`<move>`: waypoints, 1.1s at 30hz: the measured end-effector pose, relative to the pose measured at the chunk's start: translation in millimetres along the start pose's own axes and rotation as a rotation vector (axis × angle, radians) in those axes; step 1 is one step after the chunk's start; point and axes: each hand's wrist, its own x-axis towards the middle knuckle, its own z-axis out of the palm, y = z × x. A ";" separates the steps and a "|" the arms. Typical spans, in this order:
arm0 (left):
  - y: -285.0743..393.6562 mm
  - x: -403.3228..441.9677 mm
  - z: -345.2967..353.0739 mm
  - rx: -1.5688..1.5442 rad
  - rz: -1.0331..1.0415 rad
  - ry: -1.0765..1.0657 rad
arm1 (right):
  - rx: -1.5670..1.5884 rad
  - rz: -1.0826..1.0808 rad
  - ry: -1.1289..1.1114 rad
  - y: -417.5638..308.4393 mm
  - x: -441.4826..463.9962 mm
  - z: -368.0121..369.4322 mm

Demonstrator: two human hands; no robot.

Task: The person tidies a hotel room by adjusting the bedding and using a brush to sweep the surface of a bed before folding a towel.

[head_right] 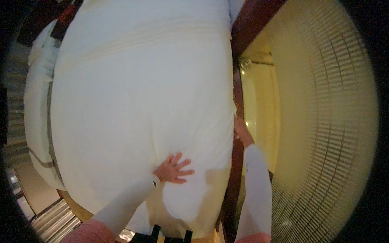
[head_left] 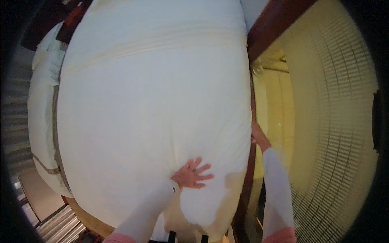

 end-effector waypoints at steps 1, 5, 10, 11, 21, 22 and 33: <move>1.5 2.0 -0.4 0.007 -0.005 0.016 | -0.078 0.099 0.010 13.9 -40.9 -10.1; -10.9 4.5 -12.7 0.021 -0.006 0.019 | -0.138 -0.240 0.362 59.0 -90.9 -28.3; -16.3 12.0 -24.6 0.055 -0.031 0.045 | 0.456 -0.790 0.269 9.6 -189.7 -21.2; -18.3 14.5 -31.0 0.058 -0.036 0.049 | 0.011 -0.883 0.702 21.6 -192.8 22.2; 35.3 57.6 -60.9 0.124 -0.096 0.175 | -0.193 0.293 -0.060 406.0 -349.8 -19.0; 62.3 56.4 -52.5 0.067 -0.017 0.132 | -0.246 0.126 0.051 411.4 -368.4 -16.6; 388.0 -201.2 107.7 -0.888 0.537 -0.979 | 0.156 -0.279 0.317 405.7 -381.1 38.5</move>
